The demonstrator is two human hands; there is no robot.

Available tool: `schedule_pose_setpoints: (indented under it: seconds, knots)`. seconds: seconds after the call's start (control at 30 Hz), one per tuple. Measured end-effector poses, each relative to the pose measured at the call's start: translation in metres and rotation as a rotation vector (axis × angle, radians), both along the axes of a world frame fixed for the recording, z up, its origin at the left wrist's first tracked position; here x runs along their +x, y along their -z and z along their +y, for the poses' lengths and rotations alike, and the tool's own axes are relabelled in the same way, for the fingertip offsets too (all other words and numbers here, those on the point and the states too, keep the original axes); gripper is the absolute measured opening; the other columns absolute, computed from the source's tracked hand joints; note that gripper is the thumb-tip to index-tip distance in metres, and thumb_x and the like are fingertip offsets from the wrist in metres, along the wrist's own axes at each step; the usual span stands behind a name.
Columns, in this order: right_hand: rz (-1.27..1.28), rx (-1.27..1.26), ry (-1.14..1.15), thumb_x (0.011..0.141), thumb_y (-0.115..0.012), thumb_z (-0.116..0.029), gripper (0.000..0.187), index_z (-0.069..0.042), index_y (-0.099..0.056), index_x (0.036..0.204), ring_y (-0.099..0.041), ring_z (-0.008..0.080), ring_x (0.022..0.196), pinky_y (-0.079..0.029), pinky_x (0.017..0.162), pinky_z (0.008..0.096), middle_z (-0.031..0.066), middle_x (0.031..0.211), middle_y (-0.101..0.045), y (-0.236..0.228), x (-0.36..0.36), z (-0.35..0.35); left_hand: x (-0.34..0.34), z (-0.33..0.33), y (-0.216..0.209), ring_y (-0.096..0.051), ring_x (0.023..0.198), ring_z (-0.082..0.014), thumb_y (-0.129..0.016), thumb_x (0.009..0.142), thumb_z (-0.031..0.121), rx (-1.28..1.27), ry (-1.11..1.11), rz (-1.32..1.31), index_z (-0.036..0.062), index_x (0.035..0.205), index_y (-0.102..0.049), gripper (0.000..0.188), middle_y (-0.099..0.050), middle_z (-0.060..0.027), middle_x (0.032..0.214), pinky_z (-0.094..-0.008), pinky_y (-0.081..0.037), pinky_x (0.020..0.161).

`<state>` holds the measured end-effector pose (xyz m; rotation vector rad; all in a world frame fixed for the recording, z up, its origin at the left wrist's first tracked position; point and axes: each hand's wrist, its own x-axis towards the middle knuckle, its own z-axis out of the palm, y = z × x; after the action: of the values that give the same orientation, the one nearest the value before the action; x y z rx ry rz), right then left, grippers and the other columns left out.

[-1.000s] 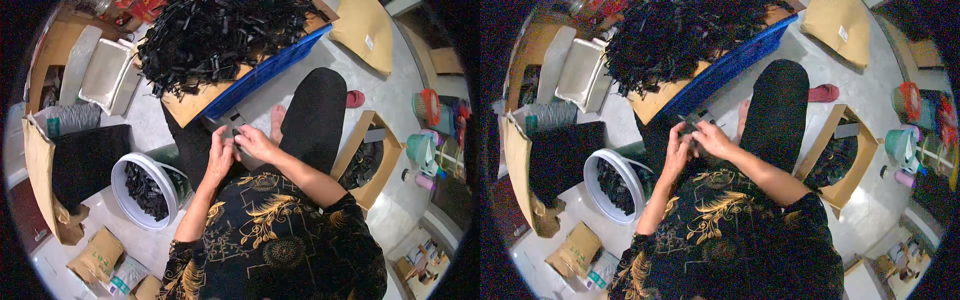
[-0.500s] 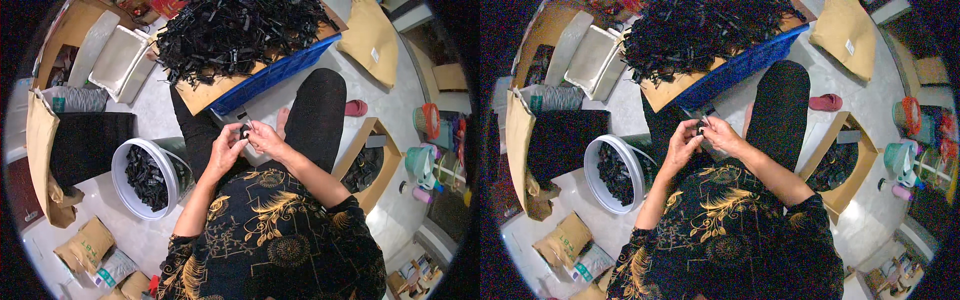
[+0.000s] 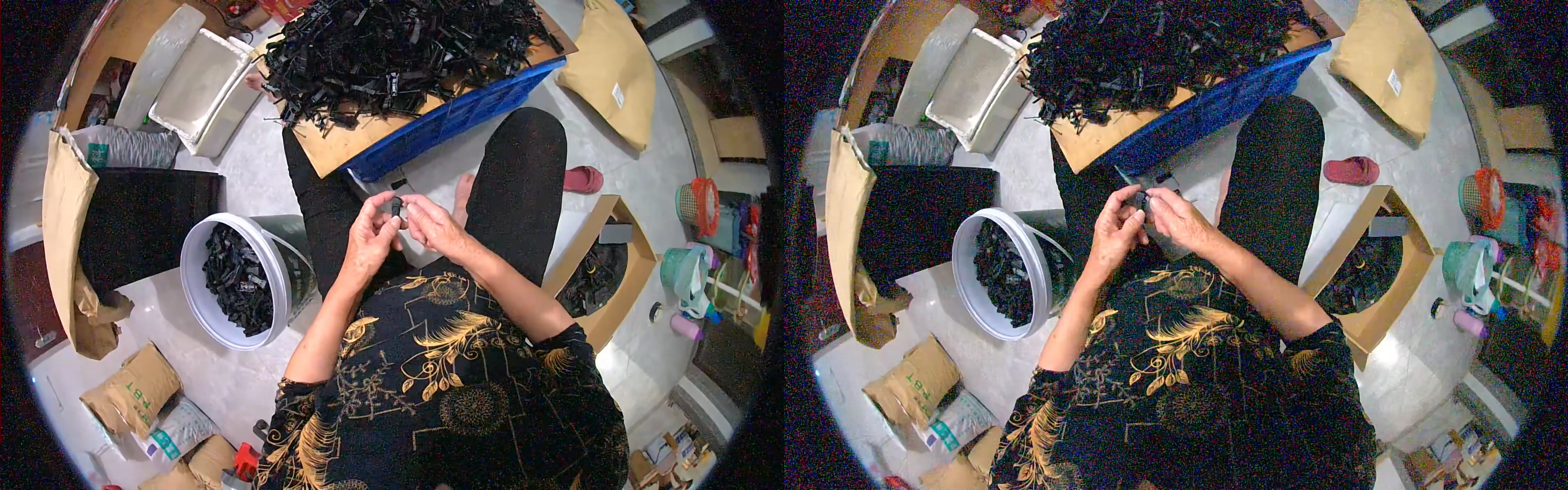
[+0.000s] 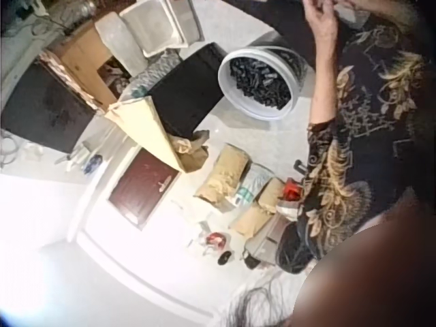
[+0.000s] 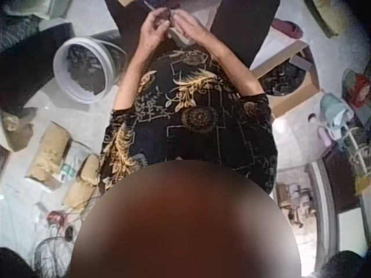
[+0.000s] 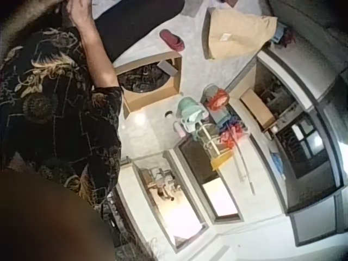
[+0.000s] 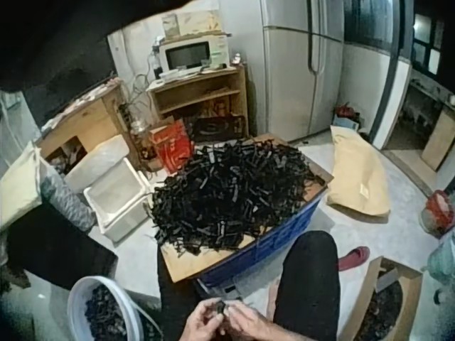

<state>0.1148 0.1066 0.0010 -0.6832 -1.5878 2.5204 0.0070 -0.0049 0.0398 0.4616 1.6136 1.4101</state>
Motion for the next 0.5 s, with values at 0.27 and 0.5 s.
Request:
schedule_pose_setpoints:
  seconds: [0.27, 0.5]
  knots:
    - [-0.035, 0.1, -0.013, 0.098, -0.038, -0.031, 0.039, -0.004, -0.039, 0.126, -0.037, 0.004, 0.05, -0.029, 0.042, 0.0185, -0.0032, 0.062, -0.041, 0.006, -0.007, -0.002, -0.002, 0.001, 0.017, -0.051, 0.057, -0.0067, -0.05, 0.088, 0.005, -0.062, 0.01, 0.174, 0.006, 0.126, -0.048, 0.038, -0.056, -0.0009, 0.074, -0.0219, -0.044, 0.053]
    - [-0.05, 0.028, 0.022, 0.096, -0.043, -0.02, 0.031, -0.002, -0.041, 0.121, -0.042, 0.0078, 0.054, -0.036, 0.046, 0.0242, -0.0006, 0.064, -0.044, 0.015, -0.013, -0.003, -0.002, 0.006, 0.021, -0.049, 0.058, -0.0063, -0.052, 0.087, 0.005, -0.121, -0.009, 0.228, 0.0056, 0.124, -0.051, 0.037, -0.054, 0.0006, 0.069, -0.0227, -0.043, 0.053]
